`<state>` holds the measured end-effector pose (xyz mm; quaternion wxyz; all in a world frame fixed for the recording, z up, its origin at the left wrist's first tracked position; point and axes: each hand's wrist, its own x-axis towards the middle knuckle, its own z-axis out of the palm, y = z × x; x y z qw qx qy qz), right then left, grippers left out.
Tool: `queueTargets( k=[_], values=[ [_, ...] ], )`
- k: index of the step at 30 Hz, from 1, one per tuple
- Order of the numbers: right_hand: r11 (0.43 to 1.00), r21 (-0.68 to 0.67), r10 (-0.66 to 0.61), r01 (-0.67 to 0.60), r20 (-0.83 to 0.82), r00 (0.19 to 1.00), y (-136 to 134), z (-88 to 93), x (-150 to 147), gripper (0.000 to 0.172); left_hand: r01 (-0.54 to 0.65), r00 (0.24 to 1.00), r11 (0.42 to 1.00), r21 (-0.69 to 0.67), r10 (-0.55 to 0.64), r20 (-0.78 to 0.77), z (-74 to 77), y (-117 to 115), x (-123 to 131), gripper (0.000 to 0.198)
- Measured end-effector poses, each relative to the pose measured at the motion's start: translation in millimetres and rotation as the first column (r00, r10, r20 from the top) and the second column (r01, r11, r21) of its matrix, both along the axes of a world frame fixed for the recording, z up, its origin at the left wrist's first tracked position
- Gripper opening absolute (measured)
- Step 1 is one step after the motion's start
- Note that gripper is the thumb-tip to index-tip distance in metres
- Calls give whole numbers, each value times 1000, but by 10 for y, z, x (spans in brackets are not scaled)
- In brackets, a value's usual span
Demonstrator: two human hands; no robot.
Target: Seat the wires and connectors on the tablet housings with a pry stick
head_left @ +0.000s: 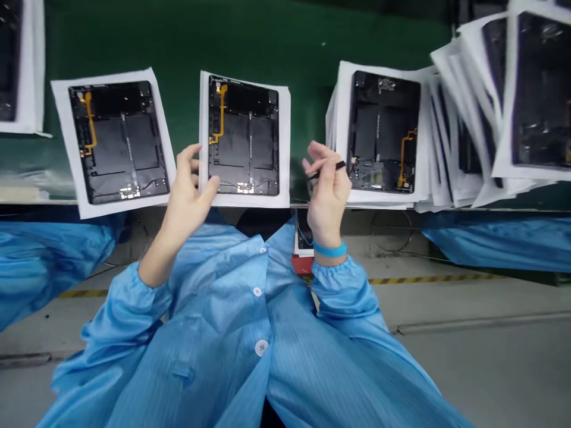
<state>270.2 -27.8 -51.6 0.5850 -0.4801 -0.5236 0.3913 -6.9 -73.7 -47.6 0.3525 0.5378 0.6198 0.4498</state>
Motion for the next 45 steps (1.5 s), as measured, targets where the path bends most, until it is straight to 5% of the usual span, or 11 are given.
queueTargets(
  k=[3, 6, 9, 17, 27, 36, 45],
  values=[
    [994, 109, -23, -4, 244, 970, -47, 130, 16, 56, 37, 907, 984, 176, 41, -419, 52, -211, 28, 69],
    [990, 36, 115, -133, 313, 943, 57, 158, -2, 54, 86, 831, 961, 263, 76, -551, 106, -322, 153, 55],
    [967, -32, 247, -254, 371, 895, 233, 102, -50, 50, 231, 756, 944, 234, -23, -654, 91, -298, 305, 36],
    [933, -89, 342, -349, 517, 785, 374, 85, -144, 51, 411, 614, 877, 248, -65, -787, -74, -103, 385, 20],
    [928, -124, 365, -351, 492, 791, 334, 114, -91, 52, 569, 475, 786, 242, -74, -877, 77, 19, 302, 24],
    [951, -61, 295, -305, 483, 824, 278, 61, -50, 49, 499, 632, 866, 37, -334, -699, 115, 94, 394, 29],
    [958, -101, 282, -268, 487, 827, 207, 68, -38, 52, 448, 673, 891, -75, -392, -627, 208, 136, 449, 27]
  ],
)
